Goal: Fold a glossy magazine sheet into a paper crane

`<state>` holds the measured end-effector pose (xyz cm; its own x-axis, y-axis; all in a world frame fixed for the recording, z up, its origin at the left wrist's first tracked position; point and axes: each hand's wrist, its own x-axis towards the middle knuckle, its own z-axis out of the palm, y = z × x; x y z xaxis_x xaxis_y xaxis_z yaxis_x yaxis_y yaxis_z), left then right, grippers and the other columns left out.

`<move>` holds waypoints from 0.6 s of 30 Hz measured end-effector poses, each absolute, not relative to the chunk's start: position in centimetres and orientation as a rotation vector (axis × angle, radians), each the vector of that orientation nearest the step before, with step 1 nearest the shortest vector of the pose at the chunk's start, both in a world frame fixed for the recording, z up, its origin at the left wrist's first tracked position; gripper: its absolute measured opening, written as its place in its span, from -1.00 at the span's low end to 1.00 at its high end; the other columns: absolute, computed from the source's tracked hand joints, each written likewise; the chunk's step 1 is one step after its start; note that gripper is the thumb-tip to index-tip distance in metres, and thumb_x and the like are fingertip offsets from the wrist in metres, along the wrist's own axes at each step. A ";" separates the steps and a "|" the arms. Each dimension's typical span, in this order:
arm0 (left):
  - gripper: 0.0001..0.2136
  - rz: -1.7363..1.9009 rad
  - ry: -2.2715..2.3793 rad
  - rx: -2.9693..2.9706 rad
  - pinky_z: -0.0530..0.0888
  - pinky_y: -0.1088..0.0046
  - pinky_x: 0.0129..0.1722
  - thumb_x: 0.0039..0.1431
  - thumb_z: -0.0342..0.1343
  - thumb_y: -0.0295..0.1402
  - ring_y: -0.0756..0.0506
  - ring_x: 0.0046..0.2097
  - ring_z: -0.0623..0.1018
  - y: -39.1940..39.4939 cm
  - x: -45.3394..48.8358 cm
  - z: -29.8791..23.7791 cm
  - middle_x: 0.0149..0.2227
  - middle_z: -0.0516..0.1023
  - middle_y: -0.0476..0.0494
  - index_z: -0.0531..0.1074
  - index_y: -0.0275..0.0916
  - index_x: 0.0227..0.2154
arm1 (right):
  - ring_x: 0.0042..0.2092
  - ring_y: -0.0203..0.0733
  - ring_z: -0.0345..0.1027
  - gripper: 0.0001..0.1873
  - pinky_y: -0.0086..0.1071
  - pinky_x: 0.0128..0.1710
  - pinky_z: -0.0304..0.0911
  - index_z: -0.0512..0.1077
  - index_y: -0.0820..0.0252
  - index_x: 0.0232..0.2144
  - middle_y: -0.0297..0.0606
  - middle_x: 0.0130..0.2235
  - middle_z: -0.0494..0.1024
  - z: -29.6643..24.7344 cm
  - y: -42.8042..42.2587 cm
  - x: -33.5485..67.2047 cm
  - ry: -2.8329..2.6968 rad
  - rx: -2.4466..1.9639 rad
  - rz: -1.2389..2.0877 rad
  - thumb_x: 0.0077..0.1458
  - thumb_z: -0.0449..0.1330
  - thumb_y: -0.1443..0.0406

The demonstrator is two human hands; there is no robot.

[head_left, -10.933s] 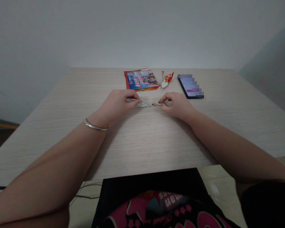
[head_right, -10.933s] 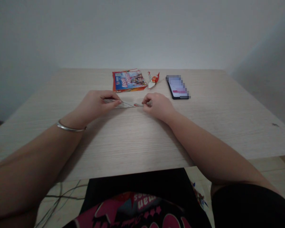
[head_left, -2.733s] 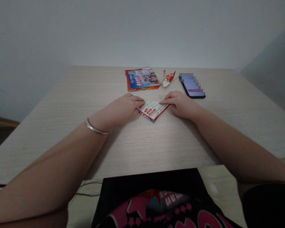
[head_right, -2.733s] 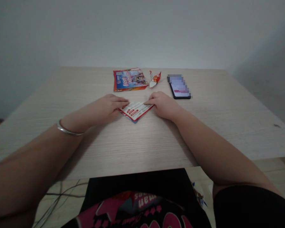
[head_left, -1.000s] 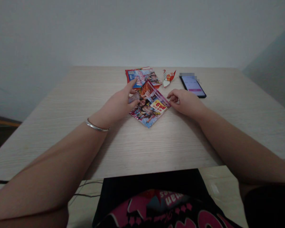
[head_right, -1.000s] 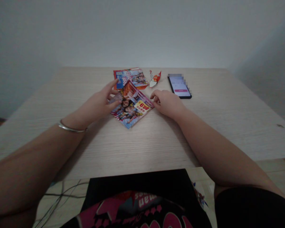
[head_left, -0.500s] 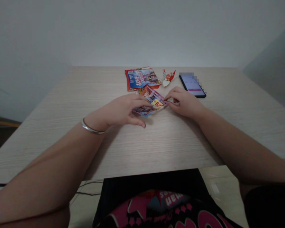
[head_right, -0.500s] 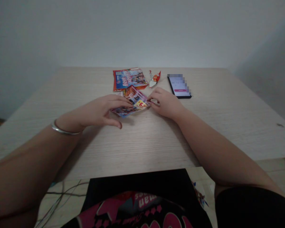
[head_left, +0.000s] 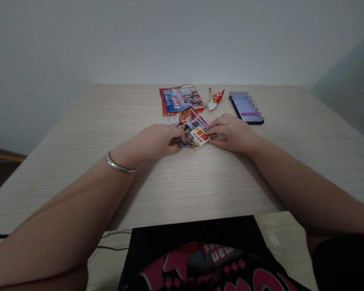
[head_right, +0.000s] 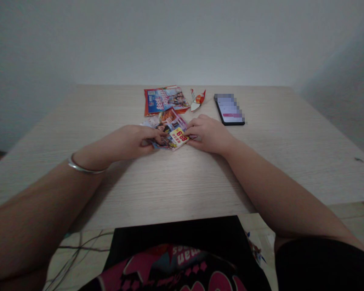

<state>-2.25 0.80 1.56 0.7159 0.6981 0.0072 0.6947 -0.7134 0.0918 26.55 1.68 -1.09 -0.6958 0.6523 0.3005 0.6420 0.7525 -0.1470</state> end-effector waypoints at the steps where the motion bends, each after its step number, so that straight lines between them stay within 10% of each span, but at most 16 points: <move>1: -0.66 0.073 1.148 2.819 0.49 0.38 -0.18 0.27 0.06 -0.36 -0.14 -0.18 0.66 0.7 -2.2 1.6 -0.08 0.69 -0.19 0.56 -0.21 0.06 | -0.02 -0.02 0.47 -0.74 -0.13 0.05 0.28 0.67 0.14 -0.11 -0.12 -0.05 0.67 -0.9 1.6 26.4 -2.628 -0.996 0.027 0.26 0.24 0.20; 18: -0.64 0.226 1.100 2.698 0.48 0.31 0.01 0.39 -0.07 -0.27 -0.15 -0.07 0.57 2.1 -2.5 1.4 -0.13 0.64 -0.26 0.63 -0.28 -0.28 | -0.09 0.02 0.43 -0.72 -0.19 -0.10 0.27 0.62 0.17 -0.26 -0.08 -0.18 0.66 0.8 0.3 25.4 -2.805 -1.116 -0.072 0.26 0.09 0.31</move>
